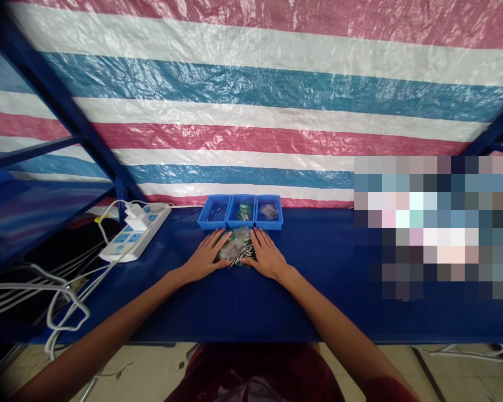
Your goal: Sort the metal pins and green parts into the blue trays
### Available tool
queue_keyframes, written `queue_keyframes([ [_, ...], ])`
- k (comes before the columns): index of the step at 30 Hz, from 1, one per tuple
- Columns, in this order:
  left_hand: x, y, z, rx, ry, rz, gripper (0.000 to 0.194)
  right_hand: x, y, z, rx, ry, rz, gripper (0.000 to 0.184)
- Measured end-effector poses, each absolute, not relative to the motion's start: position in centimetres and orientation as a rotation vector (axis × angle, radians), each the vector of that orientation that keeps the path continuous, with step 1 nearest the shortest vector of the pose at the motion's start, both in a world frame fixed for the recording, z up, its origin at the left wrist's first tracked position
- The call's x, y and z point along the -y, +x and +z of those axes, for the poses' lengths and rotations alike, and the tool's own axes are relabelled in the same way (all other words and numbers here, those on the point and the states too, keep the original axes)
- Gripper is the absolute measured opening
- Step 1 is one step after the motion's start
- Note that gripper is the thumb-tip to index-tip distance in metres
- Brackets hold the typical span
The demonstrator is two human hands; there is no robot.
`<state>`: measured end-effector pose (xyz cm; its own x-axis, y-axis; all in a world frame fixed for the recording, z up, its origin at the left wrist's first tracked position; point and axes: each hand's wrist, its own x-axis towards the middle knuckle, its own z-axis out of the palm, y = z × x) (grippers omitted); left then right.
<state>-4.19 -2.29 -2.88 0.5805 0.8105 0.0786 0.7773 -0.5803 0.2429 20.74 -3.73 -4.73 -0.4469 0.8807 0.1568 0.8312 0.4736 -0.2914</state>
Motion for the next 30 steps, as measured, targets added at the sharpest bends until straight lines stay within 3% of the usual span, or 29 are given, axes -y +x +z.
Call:
queue_keyframes([
  [5,2.4,-4.0,-3.2,-1.347,2.654,0.302,0.097,3.7,20.8,-4.9,2.400,-1.446,0.262,0.093],
  [14,2.7,-3.3,-3.1,-1.435,2.623,0.281,0.088,3.7,20.7,-5.0,2.411,-1.451,0.226,0.085],
  [30,3.1,-3.5,-3.0,-1.388,2.733,0.455,0.083,4.1,21.0,-3.7,2.395,-1.405,0.383,0.088],
])
